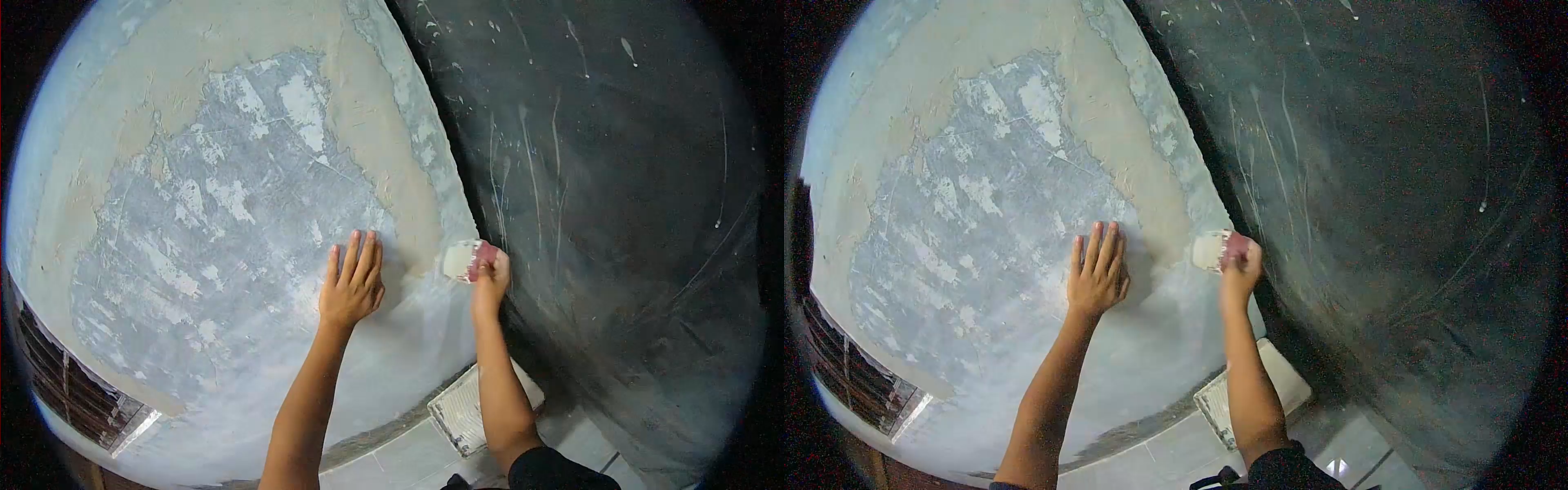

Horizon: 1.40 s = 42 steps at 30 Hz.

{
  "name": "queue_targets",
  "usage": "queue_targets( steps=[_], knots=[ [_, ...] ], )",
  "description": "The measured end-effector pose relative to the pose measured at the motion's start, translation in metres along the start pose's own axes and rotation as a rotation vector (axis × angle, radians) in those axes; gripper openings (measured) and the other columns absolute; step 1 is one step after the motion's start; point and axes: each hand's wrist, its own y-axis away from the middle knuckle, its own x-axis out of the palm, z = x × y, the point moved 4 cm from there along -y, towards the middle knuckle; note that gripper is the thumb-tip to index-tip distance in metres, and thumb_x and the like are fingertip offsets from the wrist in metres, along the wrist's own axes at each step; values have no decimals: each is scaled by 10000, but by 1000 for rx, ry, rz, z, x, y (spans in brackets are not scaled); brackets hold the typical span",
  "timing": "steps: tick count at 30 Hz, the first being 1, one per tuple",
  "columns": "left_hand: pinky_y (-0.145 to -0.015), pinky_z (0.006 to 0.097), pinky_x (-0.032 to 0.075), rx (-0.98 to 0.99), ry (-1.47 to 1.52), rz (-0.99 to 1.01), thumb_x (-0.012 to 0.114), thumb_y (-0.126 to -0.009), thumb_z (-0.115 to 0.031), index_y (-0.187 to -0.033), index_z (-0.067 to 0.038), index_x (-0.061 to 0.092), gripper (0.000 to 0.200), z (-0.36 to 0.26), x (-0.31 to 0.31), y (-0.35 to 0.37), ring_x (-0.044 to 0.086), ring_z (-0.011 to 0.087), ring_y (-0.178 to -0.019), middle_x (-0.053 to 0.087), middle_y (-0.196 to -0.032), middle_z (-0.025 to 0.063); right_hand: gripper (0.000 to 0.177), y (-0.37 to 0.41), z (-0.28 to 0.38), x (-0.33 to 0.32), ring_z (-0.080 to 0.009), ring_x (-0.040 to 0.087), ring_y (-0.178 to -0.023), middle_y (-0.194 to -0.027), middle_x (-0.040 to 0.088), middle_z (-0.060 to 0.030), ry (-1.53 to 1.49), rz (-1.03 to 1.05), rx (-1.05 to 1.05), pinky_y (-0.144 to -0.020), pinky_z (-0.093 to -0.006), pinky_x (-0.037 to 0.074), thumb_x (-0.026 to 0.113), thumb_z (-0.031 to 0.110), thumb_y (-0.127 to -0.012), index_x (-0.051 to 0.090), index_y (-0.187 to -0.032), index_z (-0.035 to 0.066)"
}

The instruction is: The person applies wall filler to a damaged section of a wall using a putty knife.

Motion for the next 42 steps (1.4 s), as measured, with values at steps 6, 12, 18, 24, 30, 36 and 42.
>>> queue_targets(
  steps=[6,12,18,24,30,36,42],
  knots=[
    [-1114,486,250,-8,23,15,519,-796,-323,-1354,-91,463,607,0,3,1,322,256,-1385,357,-1487,67,271,13,-13,37,-207,546,-1000,-1061,575,-96,25,211,-103,-919,-322,418,532,29,-875,519,-1142,-14],
    [-1137,507,191,11,14,22,612,-727,-368,-1399,-95,418,752,0,9,3,262,283,-1410,306,-1516,84,211,-12,-15,-11,-168,564,-942,-1056,581,-74,-128,15,25,-858,-297,460,514,28,-889,533,-1098,4],
    [-1107,487,263,-10,24,-28,508,-802,-297,-1348,-90,472,585,-1,4,0,338,261,-1376,369,-1481,75,305,12,-24,24,-182,544,-1016,-1101,561,-82,62,268,-83,-898,-312,439,551,12,-873,522,-1176,-20],
    [-1111,486,257,-3,43,-13,518,-785,-298,-1363,-93,455,616,0,2,-1,340,260,-1376,367,-1481,78,242,-20,-22,-13,-181,569,-949,-1039,582,-68,-57,18,3,-861,-313,457,551,24,-882,530,-1121,-3],
    [-1135,514,196,-3,34,-3,583,-753,-335,-1391,-91,426,702,-1,7,1,261,280,-1411,302,-1518,85,249,3,3,36,-165,561,-963,-1039,587,-59,-26,243,-93,-885,-292,437,564,28,-878,544,-1124,-1],
    [-1138,515,190,8,21,-6,575,-758,-327,-1379,-82,442,681,-1,7,1,264,281,-1410,317,-1510,88,256,-44,-39,-6,-192,557,-983,-1072,582,-70,1,5,-47,-915,-321,429,538,36,-868,546,-1119,-11],
    [-1117,487,248,4,-32,-26,519,-796,-331,-1344,-90,476,600,-2,2,-2,339,258,-1376,364,-1482,73,238,-10,11,31,-172,548,-974,-1046,581,-61,-161,160,-115,-885,-297,432,570,66,-886,552,-1113,-7]
  ],
)
